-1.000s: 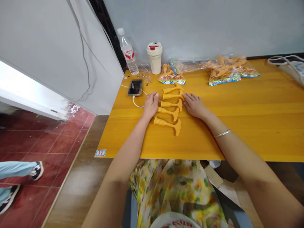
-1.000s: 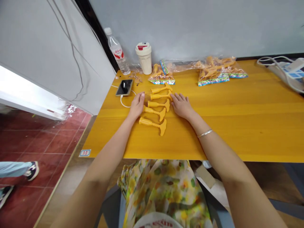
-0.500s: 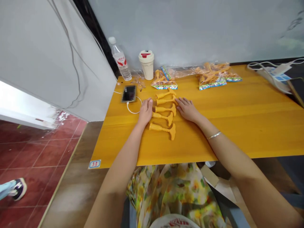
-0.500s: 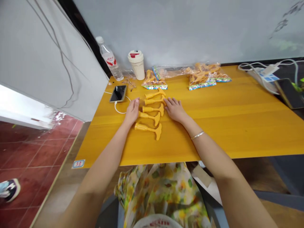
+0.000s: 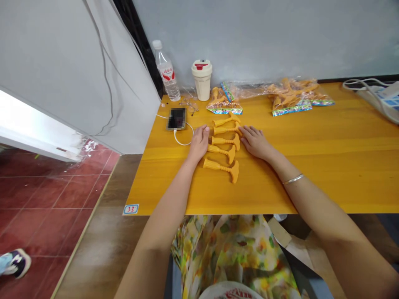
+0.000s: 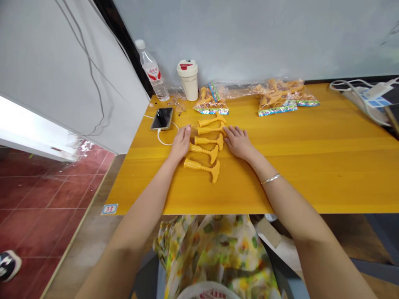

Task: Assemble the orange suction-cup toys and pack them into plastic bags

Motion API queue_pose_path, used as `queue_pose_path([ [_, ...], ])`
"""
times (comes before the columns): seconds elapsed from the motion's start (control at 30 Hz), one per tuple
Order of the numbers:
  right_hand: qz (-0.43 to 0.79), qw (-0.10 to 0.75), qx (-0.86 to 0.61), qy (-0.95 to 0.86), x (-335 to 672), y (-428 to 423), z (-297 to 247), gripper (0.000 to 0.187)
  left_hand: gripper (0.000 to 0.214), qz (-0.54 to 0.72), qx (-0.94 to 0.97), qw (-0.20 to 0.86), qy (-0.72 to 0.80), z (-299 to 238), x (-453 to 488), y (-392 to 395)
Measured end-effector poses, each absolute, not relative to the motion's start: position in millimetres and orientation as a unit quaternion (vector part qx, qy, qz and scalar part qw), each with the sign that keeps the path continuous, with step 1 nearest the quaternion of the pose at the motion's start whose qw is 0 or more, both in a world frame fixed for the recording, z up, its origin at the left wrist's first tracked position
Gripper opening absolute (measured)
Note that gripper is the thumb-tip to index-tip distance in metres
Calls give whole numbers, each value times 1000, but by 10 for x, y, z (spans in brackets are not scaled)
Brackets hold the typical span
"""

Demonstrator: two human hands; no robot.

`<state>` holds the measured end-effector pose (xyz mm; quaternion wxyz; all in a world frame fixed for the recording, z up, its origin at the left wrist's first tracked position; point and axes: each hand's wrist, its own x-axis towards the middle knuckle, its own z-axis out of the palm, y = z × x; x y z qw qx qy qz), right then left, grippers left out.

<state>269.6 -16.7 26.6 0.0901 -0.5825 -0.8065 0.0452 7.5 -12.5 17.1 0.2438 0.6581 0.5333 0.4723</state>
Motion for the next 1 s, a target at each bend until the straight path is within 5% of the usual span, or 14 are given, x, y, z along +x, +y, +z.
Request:
queue_pose_path([
  [0.63, 51, 63, -605, -792, 2603, -246, 378, 58, 61, 488, 646, 265, 524, 180, 64, -129],
  [1.0, 74, 195, -536, -818, 2571, -207, 322, 46, 63, 443, 669, 298, 517, 279, 99, -221],
])
